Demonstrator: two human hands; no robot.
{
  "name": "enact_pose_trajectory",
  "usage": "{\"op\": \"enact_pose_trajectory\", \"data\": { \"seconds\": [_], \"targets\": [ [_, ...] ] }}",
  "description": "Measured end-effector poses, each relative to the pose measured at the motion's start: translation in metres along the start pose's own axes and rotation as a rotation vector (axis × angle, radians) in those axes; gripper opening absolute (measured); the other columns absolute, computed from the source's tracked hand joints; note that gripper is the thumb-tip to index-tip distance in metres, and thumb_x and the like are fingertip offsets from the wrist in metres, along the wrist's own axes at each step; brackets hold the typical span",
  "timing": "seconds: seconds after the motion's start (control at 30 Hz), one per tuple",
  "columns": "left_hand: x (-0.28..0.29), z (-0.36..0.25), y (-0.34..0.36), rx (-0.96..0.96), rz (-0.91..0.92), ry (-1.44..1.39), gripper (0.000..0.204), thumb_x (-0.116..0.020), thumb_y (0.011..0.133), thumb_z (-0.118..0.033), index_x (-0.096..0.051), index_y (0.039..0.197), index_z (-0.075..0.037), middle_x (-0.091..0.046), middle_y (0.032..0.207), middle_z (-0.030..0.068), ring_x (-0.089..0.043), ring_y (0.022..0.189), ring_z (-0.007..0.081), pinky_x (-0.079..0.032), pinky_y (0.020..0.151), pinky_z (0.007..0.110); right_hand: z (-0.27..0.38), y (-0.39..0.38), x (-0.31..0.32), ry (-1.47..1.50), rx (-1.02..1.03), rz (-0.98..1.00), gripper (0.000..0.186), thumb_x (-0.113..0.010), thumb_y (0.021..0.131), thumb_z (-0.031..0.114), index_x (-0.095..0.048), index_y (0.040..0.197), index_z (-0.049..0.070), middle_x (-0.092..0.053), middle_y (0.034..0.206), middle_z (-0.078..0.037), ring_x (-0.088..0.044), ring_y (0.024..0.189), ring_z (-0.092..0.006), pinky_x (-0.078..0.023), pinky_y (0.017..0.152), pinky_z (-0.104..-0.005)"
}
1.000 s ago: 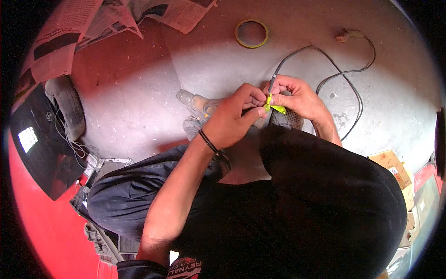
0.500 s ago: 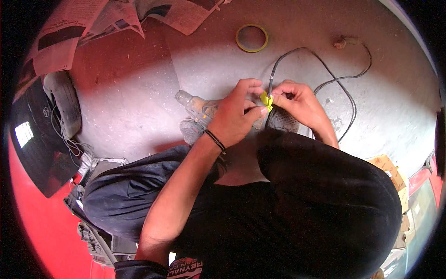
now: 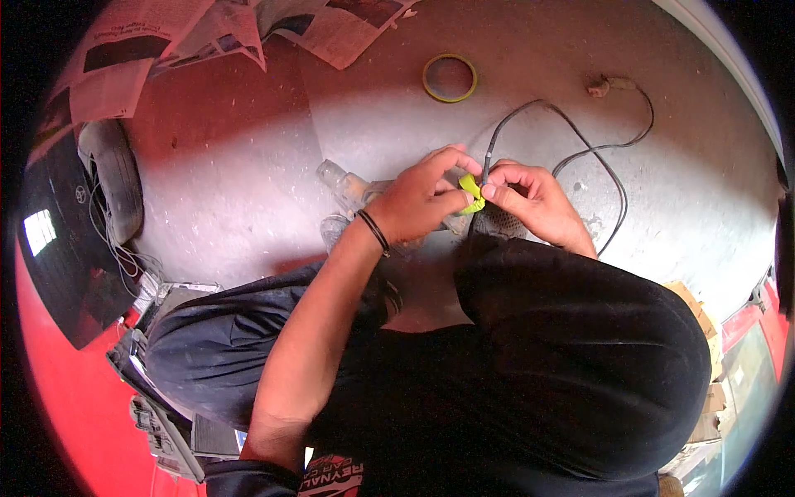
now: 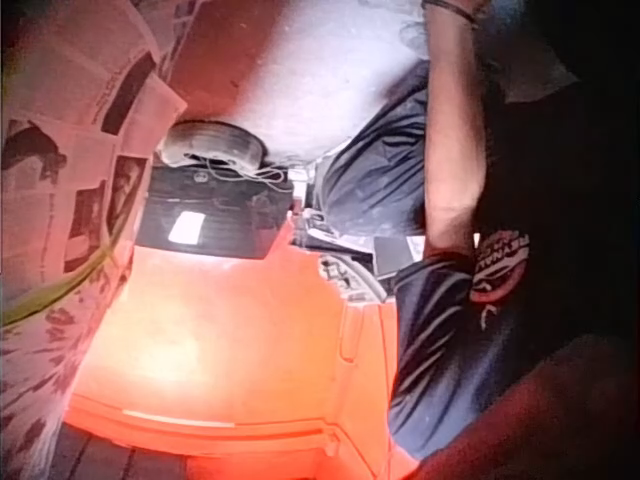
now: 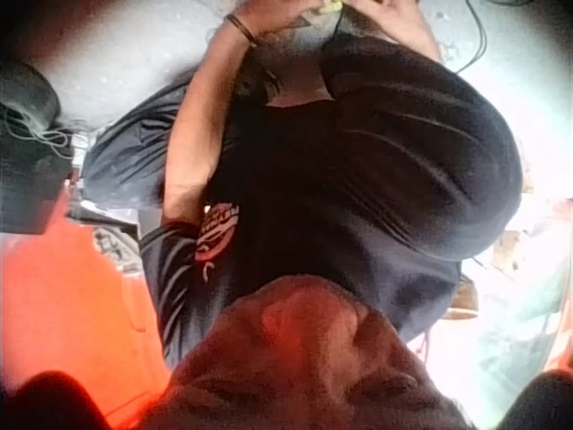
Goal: Taping the damaged power cord of a heat gun using yellow electrical tape.
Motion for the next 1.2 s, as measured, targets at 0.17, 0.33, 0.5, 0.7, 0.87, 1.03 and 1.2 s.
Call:
{"op": "enact_pose_trajectory", "data": {
  "seconds": [0.17, 0.33, 0.5, 0.7, 0.87, 1.03, 1.2],
  "targets": [
    [0.007, 0.010, 0.006, -0.132, -0.063, 0.093, 0.030, -0.077, 0.105, -0.011, -0.065, 0.131, -0.002, -0.049, 0.171, 0.0206, -0.076, 0.119, 0.0176, -0.060, 0.100, 0.034, -0.014, -0.001, -0.004, 0.107, -0.080, -0.008, 0.026, -0.071, 0.117, 0.027, -0.077, 0.117, 0.002, -0.076, 0.098, 0.001, -0.068, 0.092, -0.0072, -0.053, 0.081, -0.0266],
    [0.010, 0.013, 0.009, -0.011, -0.052, 0.075, 0.018, -0.082, 0.101, -0.013, -0.072, 0.111, -0.002, -0.057, 0.157, 0.0157, -0.072, 0.119, 0.0149, -0.059, 0.097, 0.031, -0.012, -0.001, -0.013, 0.166, -0.105, -0.059, 0.025, -0.065, 0.120, 0.027, -0.073, 0.120, 0.003, -0.080, 0.099, -0.002, -0.074, 0.095, -0.0089, -0.056, 0.085, -0.0265],
    [0.013, -0.001, 0.008, 0.026, -0.132, 0.201, 0.019, -0.081, 0.102, -0.017, -0.072, 0.108, -0.002, -0.064, 0.134, 0.0110, -0.073, 0.115, 0.0163, -0.059, 0.096, 0.032, -0.012, -0.001, -0.022, 0.183, -0.121, -0.055, 0.028, -0.063, 0.122, 0.029, -0.072, 0.118, 0.002, -0.081, 0.100, -0.006, -0.074, 0.095, -0.0108, -0.056, 0.086, -0.0275],
    [0.030, 0.006, 0.006, 0.047, -0.325, -0.197, 0.022, -0.077, 0.101, -0.026, -0.072, 0.101, -0.005, -0.068, 0.112, 0.0073, -0.068, 0.103, 0.0155, -0.060, 0.085, 0.035, -0.027, 0.006, -0.019, 0.215, -0.098, -0.074, 0.031, -0.061, 0.122, 0.032, -0.071, 0.122, 0.002, -0.080, 0.104, -0.007, -0.074, 0.098, -0.0126, -0.058, 0.089, -0.0302],
    [0.023, 0.007, -0.001, 0.085, -0.613, -0.582, 0.020, -0.073, 0.108, -0.030, -0.071, 0.104, -0.011, -0.065, 0.101, 0.0019, -0.065, 0.102, 0.0127, -0.059, 0.085, 0.033, -0.025, 0.012, -0.016, 0.224, -0.047, -0.087, 0.034, -0.061, 0.123, 0.035, -0.070, 0.123, 0.002, -0.079, 0.106, -0.006, -0.074, 0.099, -0.0132, -0.059, 0.091, -0.0308],
    [0.033, 0.012, 0.009, -0.042, -0.630, -0.035, 0.054, -0.068, 0.110, -0.051, -0.076, 0.093, 0.000, -0.077, 0.091, 0.0204, -0.073, 0.100, 0.0287, -0.047, 0.123, 0.043, -0.021, 0.015, -0.019, 0.240, -0.027, -0.096, 0.035, -0.061, 0.122, 0.034, -0.071, 0.124, 0.001, -0.079, 0.107, -0.006, -0.074, 0.100, -0.0131, -0.059, 0.091, -0.0305],
    [0.020, -0.015, 0.016, 0.074, -0.270, 0.358, 0.066, -0.067, 0.109, -0.060, -0.084, 0.093, 0.001, -0.080, 0.100, 0.0267, -0.065, 0.125, 0.0387, -0.040, 0.131, 0.045, -0.023, 0.015, -0.019, 0.279, -0.040, -0.097, 0.034, -0.061, 0.122, 0.033, -0.071, 0.126, 0.001, -0.080, 0.110, -0.007, -0.075, 0.100, -0.0133, -0.060, 0.090, -0.0302]
  ]
}}
Point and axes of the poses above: each hand's wrist, its own y-axis towards the middle knuckle, its own x-axis out of the back of the hand, z = x × y, the point moved 7 cm from there along y, towards the middle knuckle
